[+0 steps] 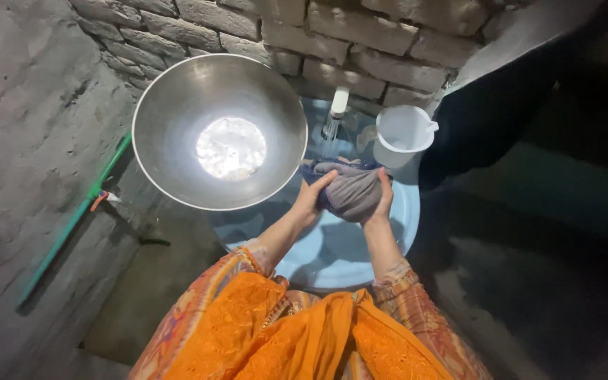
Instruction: Washing a piece of clothing by hand in a metal basin placed inside a bathroom sink.
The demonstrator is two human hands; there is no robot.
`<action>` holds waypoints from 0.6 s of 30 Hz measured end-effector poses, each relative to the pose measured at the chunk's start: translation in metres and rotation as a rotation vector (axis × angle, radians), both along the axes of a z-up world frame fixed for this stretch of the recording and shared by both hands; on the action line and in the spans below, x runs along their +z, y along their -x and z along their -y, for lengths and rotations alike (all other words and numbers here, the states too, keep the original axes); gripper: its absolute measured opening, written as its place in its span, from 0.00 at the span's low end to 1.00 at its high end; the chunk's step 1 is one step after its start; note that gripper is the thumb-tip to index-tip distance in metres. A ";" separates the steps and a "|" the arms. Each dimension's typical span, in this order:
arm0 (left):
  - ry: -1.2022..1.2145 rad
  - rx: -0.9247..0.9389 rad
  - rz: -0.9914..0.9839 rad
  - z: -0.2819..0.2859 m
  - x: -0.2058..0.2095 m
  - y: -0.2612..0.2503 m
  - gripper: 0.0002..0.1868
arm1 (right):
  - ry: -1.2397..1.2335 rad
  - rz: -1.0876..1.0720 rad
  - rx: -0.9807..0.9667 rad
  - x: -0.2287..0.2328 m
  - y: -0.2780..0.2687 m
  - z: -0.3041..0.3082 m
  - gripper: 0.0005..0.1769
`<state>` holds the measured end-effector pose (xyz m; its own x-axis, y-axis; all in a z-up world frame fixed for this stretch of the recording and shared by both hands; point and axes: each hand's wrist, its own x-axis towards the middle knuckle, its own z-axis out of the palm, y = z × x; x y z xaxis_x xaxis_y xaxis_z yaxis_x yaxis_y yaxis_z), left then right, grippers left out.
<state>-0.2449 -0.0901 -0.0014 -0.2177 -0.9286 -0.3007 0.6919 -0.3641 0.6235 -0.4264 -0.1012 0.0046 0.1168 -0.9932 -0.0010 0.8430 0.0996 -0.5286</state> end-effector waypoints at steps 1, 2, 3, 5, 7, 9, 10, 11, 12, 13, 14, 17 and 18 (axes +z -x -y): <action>0.231 0.220 0.160 0.009 -0.013 0.005 0.33 | -0.019 -0.055 -0.008 0.005 -0.007 0.003 0.36; 0.231 0.223 0.161 0.014 -0.011 0.006 0.33 | -0.019 -0.054 -0.005 0.004 -0.004 0.011 0.36; 0.357 0.251 0.357 0.017 -0.011 0.007 0.36 | -0.113 -0.020 0.062 0.002 0.000 0.016 0.37; 0.475 0.284 0.551 0.017 -0.004 0.007 0.38 | -0.210 0.010 0.134 -0.007 0.005 0.027 0.38; 1.000 0.292 0.820 0.014 0.011 0.004 0.39 | -0.318 -0.103 0.290 -0.015 0.008 0.042 0.32; 1.061 0.228 0.971 0.006 0.039 0.001 0.37 | -0.271 -0.053 0.450 -0.054 0.021 0.075 0.27; 1.122 0.151 1.120 0.003 0.053 -0.001 0.35 | -0.222 0.002 0.600 -0.074 0.028 0.090 0.23; 1.121 0.152 1.120 0.003 0.058 -0.002 0.35 | -0.222 0.001 0.602 -0.073 0.028 0.095 0.23; 1.260 0.141 1.154 0.004 0.063 -0.004 0.34 | -0.266 -0.050 0.759 -0.072 0.029 0.100 0.29; 1.398 0.130 1.186 0.005 0.069 -0.005 0.33 | -0.309 -0.101 0.919 -0.071 0.028 0.105 0.35; 1.395 0.133 1.188 0.003 0.078 -0.007 0.33 | -0.310 -0.103 0.923 -0.063 0.025 0.105 0.35; 1.519 -0.007 1.240 -0.004 0.103 -0.013 0.30 | -0.397 -0.597 0.734 -0.043 0.015 0.104 0.26; 1.585 -0.046 1.251 -0.005 0.111 -0.013 0.29 | 0.052 -0.716 0.730 -0.037 0.014 0.105 0.28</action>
